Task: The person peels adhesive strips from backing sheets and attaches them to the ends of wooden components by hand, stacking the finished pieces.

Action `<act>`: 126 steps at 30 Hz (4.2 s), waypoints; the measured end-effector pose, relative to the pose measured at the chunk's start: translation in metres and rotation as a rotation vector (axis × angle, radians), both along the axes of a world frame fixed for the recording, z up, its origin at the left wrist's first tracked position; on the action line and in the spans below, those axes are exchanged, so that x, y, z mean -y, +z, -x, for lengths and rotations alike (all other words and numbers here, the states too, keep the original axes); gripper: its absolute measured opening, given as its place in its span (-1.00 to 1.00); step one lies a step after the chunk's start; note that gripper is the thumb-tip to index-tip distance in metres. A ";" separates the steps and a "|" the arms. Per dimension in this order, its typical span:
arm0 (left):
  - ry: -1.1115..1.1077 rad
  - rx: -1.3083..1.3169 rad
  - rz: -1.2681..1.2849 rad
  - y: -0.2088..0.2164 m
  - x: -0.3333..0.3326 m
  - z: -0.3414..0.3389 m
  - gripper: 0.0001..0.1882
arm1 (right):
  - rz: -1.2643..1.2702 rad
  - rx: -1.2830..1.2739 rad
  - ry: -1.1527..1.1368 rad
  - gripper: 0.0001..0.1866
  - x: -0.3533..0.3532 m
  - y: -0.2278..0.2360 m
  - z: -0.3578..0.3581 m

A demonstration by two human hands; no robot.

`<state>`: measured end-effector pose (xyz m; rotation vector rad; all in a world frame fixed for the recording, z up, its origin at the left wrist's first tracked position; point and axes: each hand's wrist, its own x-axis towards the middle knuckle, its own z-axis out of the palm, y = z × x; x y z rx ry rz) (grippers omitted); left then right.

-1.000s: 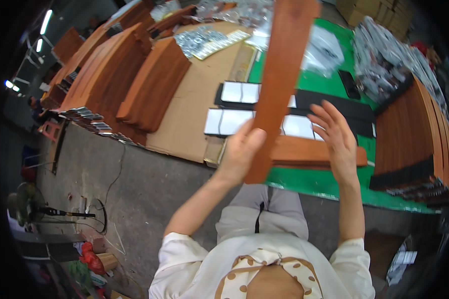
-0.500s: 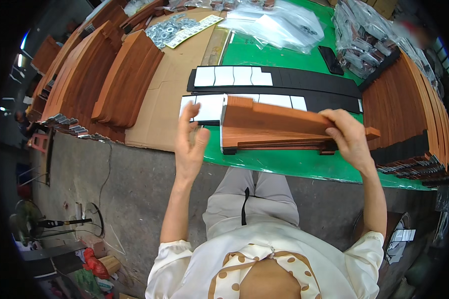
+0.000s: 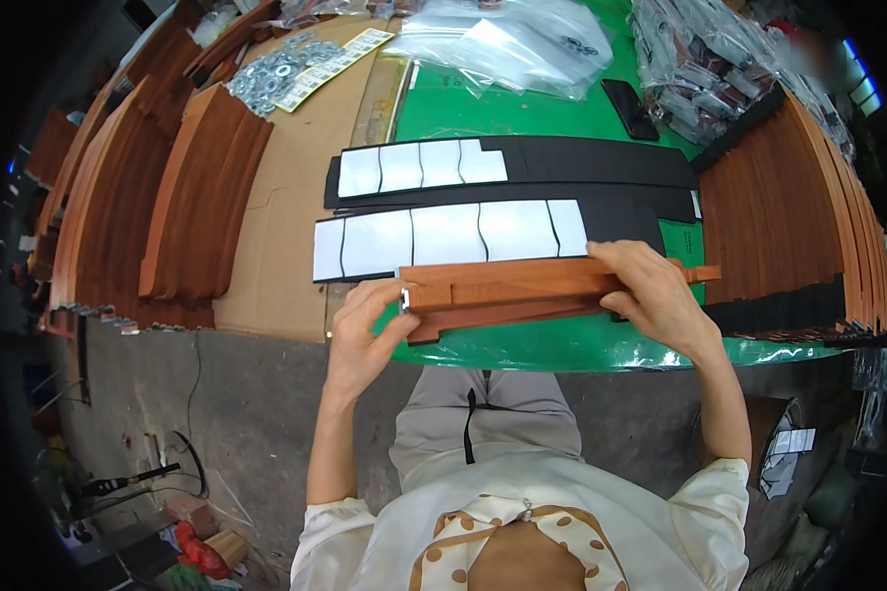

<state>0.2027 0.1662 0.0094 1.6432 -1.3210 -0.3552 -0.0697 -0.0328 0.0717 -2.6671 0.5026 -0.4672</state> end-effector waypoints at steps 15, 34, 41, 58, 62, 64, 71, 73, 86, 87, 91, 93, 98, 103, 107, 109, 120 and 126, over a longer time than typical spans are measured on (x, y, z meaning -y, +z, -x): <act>-0.428 0.620 -0.057 -0.057 0.179 -0.058 -0.70 | 0.380 -0.397 0.182 -0.93 0.155 -0.080 -0.173; -0.485 0.417 -0.150 -0.086 0.193 -0.055 -0.70 | 0.251 -0.227 -0.098 -0.88 0.196 -0.130 -0.213; -0.059 -0.213 0.050 -0.046 0.183 -0.074 -0.78 | -0.161 -0.005 -0.036 -0.84 0.124 -0.036 -0.202; -0.195 -0.025 0.240 0.073 0.046 -0.023 -0.82 | -0.058 0.376 0.218 -0.79 -0.033 0.041 -0.132; -0.233 0.021 0.262 0.060 0.019 -0.014 -0.69 | -0.141 0.364 0.134 -0.78 -0.062 0.032 -0.119; -0.244 -0.010 0.272 0.055 0.010 -0.012 -0.55 | -0.076 0.383 0.105 -0.78 -0.067 0.027 -0.110; -0.130 -0.165 0.199 0.018 -0.002 0.001 -0.54 | -0.147 0.402 -0.006 -0.77 -0.073 0.007 -0.101; -0.083 -0.190 0.177 0.019 0.000 0.006 -0.63 | -0.171 0.393 -0.017 -0.78 -0.076 0.006 -0.104; -0.059 -0.265 0.195 0.012 0.006 0.008 -0.75 | -0.134 0.370 0.007 -0.77 -0.077 -0.001 -0.114; -0.060 -0.267 0.192 0.012 0.006 0.007 -0.75 | -0.134 0.370 0.006 -0.77 -0.077 -0.002 -0.114; -0.055 -0.247 0.183 0.013 0.005 0.007 -0.76 | -0.131 0.351 -0.004 -0.78 -0.077 -0.002 -0.114; -0.053 -0.243 0.183 0.014 0.006 0.007 -0.76 | -0.127 0.349 -0.008 -0.78 -0.076 -0.003 -0.114; -0.055 -0.234 0.182 0.012 0.007 0.006 -0.76 | -0.117 0.358 -0.002 -0.78 -0.076 -0.004 -0.116; -0.062 -0.231 0.193 0.011 0.007 0.006 -0.77 | -0.115 0.361 0.006 -0.77 -0.075 -0.006 -0.116; -0.058 -0.216 0.187 0.010 0.006 0.006 -0.77 | -0.100 0.362 0.011 -0.76 -0.076 -0.006 -0.117; -0.061 -0.201 0.203 0.009 0.006 0.005 -0.77 | -0.103 0.367 0.008 -0.76 -0.077 -0.007 -0.116; -0.079 0.178 0.283 0.012 0.004 0.008 -0.70 | -0.241 0.273 0.078 -0.76 -0.055 -0.003 -0.096; -0.073 0.276 0.294 0.009 0.008 0.010 -0.64 | -0.266 0.164 0.110 -0.79 -0.047 -0.005 -0.103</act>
